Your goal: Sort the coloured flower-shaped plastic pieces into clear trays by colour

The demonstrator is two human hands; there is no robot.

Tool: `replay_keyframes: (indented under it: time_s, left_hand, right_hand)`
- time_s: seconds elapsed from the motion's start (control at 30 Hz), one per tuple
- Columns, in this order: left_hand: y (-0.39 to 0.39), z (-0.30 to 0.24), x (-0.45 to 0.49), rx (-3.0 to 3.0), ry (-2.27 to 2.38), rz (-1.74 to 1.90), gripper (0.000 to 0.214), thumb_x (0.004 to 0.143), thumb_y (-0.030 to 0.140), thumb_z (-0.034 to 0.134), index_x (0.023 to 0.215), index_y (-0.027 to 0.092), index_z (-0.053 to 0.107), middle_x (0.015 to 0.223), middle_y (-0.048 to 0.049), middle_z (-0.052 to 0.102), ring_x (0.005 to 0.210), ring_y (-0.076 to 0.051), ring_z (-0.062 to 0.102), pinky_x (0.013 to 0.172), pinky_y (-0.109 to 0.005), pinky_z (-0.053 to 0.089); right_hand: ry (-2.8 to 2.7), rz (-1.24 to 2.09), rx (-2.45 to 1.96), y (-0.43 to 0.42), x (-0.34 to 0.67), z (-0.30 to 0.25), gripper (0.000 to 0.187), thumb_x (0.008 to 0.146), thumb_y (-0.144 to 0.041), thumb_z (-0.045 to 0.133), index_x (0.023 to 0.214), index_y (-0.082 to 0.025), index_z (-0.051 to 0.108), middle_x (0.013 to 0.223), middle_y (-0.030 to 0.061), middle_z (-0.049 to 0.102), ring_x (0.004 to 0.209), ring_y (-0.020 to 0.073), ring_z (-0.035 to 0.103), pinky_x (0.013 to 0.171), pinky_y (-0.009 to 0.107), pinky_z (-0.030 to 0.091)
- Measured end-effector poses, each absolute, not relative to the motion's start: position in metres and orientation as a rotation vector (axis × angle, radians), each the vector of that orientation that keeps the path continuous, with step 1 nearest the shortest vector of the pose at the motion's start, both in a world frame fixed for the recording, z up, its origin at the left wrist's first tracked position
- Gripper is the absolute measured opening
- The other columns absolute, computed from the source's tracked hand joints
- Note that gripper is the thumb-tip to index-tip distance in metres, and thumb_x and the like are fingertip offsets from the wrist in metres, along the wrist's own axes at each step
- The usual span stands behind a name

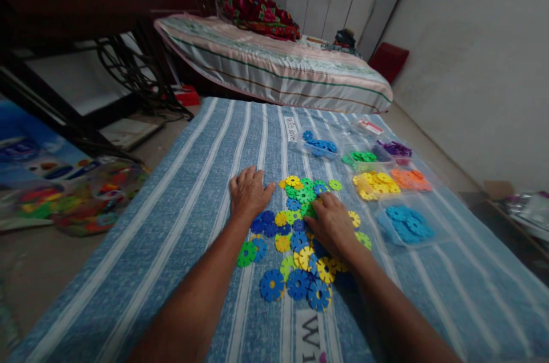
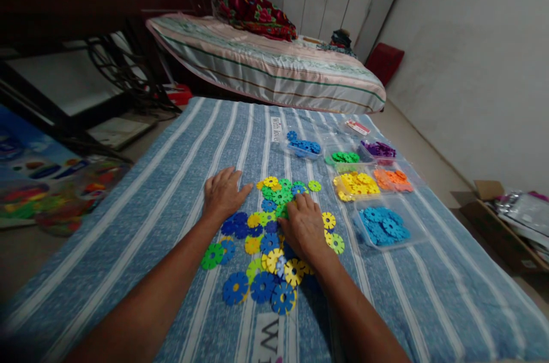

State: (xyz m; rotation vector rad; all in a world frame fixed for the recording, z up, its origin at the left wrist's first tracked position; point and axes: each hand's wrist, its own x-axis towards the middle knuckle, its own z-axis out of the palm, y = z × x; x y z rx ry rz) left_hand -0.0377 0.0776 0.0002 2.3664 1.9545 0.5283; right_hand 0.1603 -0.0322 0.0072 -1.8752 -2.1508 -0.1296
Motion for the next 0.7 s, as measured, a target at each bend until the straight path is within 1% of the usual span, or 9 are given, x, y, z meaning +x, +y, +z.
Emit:
replay_keyframes:
  time_s: [0.07,0.13,0.27,0.37,0.43,0.53,0.57,0.63,0.7]
  left_hand:
    - [0.078,-0.001,-0.038,2.367,1.958,0.521,0.046,0.091,0.046,0.047,0.125,0.018,0.06,0.145,-0.0157,0.051,0.137,-0.03,0.042,0.111,-0.05,0.031]
    - [0.078,-0.001,-0.038,2.367,1.953,0.521,0.048,0.091,0.046,0.047,0.126,0.017,0.06,0.145,-0.0164,0.051,0.138,-0.031,0.041,0.111,-0.05,0.03]
    - [0.077,0.001,-0.038,2.367,1.947,0.517,0.048,0.091,0.046,0.045,0.125,0.015,0.061,0.144,-0.0174,0.052,0.137,-0.031,0.042,0.11,-0.05,0.032]
    - [0.076,0.004,-0.037,2.361,1.956,0.503,0.046,0.091,0.045,0.046,0.124,0.017,0.061,0.143,-0.0161,0.052,0.136,-0.031,0.043,0.109,-0.049,0.032]
    - [0.076,0.005,-0.037,2.359,1.96,0.501,0.045,0.091,0.045,0.046,0.123,0.018,0.061,0.143,-0.0153,0.053,0.136,-0.03,0.043,0.109,-0.049,0.032]
    - [0.076,0.004,-0.038,2.368,1.957,0.504,0.045,0.091,0.045,0.046,0.124,0.019,0.061,0.143,-0.0152,0.053,0.136,-0.03,0.043,0.11,-0.048,0.032]
    - [0.076,0.003,-0.038,2.371,1.957,0.505,0.045,0.091,0.045,0.046,0.124,0.019,0.061,0.144,-0.0151,0.052,0.136,-0.03,0.043,0.11,-0.049,0.031]
    - [0.076,0.002,-0.038,2.372,1.96,0.502,0.045,0.091,0.045,0.046,0.124,0.018,0.06,0.144,-0.0151,0.052,0.136,-0.03,0.042,0.11,-0.049,0.031]
    - [0.076,0.002,-0.038,2.369,1.963,0.5,0.046,0.091,0.045,0.046,0.125,0.017,0.06,0.144,-0.0155,0.052,0.136,-0.03,0.043,0.11,-0.049,0.031]
  right_hand:
    - [-2.145,-0.09,-1.866,-0.031,0.16,0.007,0.017,0.085,-0.033,0.066,0.097,-0.02,0.065,0.119,0.0132,0.062,0.119,0.03,0.051,0.097,0.045,0.046]
    - [-2.126,-0.027,-1.799,-0.032,0.161,0.007,0.015,0.084,-0.029,0.067,0.095,-0.019,0.065,0.115,0.0132,0.063,0.116,0.0294,0.053,0.097,0.044,0.046]
    - [-2.05,0.16,-1.625,-0.036,0.167,0.009,0.002,0.082,-0.02,0.064,0.084,-0.021,0.065,0.1,0.0086,0.068,0.098,0.0227,0.062,0.087,0.036,0.05]
    - [-1.987,0.249,-1.589,-0.03,0.178,0.019,0.008,0.083,-0.019,0.06,0.077,-0.022,0.064,0.092,0.0054,0.069,0.088,0.0193,0.064,0.08,0.032,0.05]
    - [-1.956,0.172,-1.599,-0.018,0.195,0.033,0.01,0.084,-0.021,0.059,0.075,-0.022,0.064,0.088,0.0051,0.069,0.084,0.0196,0.064,0.078,0.032,0.05]
    - [-1.848,-0.151,-1.67,0.01,0.233,0.063,0.011,0.084,-0.024,0.058,0.075,-0.021,0.065,0.085,0.0076,0.069,0.083,0.0225,0.063,0.079,0.036,0.049]
    - [-1.773,-0.285,-1.719,0.019,0.245,0.071,0.011,0.084,-0.024,0.057,0.077,-0.02,0.066,0.086,0.0093,0.068,0.085,0.0243,0.063,0.08,0.038,0.048]
    - [-1.616,-0.49,-1.803,0.033,0.263,0.083,0.015,0.084,-0.026,0.057,0.088,-0.017,0.068,0.092,0.0133,0.068,0.091,0.0284,0.062,0.082,0.042,0.047]
    - [-1.57,-0.517,-1.817,0.037,0.264,0.086,0.02,0.085,-0.029,0.056,0.094,-0.016,0.069,0.093,0.0146,0.069,0.091,0.0289,0.062,0.081,0.042,0.048]
